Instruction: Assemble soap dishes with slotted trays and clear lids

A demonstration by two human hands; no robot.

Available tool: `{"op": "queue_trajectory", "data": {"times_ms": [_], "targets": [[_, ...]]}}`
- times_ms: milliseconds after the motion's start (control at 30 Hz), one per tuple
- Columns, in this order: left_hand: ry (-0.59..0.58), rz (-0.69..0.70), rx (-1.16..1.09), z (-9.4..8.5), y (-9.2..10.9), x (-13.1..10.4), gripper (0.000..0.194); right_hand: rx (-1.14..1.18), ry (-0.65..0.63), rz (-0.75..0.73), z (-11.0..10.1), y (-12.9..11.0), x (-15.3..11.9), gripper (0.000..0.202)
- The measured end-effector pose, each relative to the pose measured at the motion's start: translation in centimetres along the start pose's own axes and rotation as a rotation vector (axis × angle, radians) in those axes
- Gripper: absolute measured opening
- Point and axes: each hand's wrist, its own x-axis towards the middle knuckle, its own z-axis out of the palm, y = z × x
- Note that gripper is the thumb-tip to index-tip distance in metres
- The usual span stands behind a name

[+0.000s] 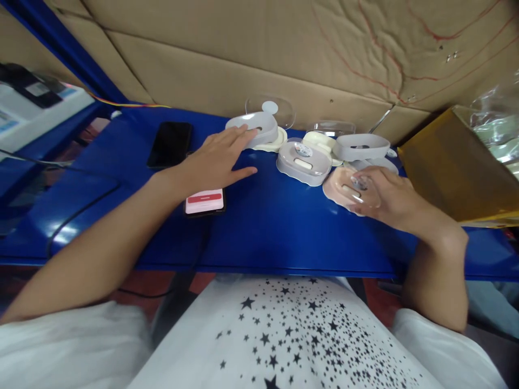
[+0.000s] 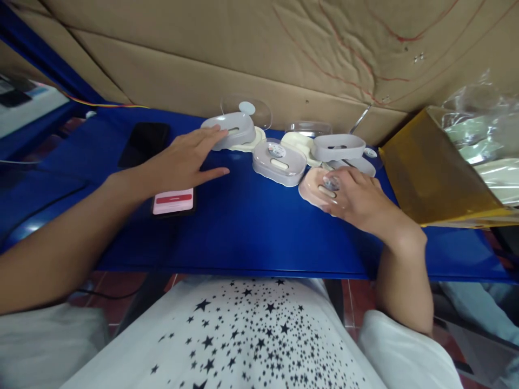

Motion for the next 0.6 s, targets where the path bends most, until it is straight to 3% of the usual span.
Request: {"op": "queue_trajectory", "data": {"times_ms": [200,367,467,600], "targets": [[-0.071,0.013,0.065,0.1,0.6,0.0,0.06,0.105,0.145,-0.114,-0.6,0.6,1.7,0.04],[-0.124,-0.009,0.122,-0.7,3.0,-0.4,0.053,-0.114,0.281,0.193,-0.7,3.7,1.9,0.045],[-0.123,-0.075,0.137,-0.9,3.9,-0.7,0.056,-0.111,0.307,0.175,0.3,4.8,2.5,0.057],[-0.081,-0.115,0.189,-0.7,4.0,-0.9,0.046,-0.078,0.337,0.157,1.4,5.2,3.5,0.054]]}}
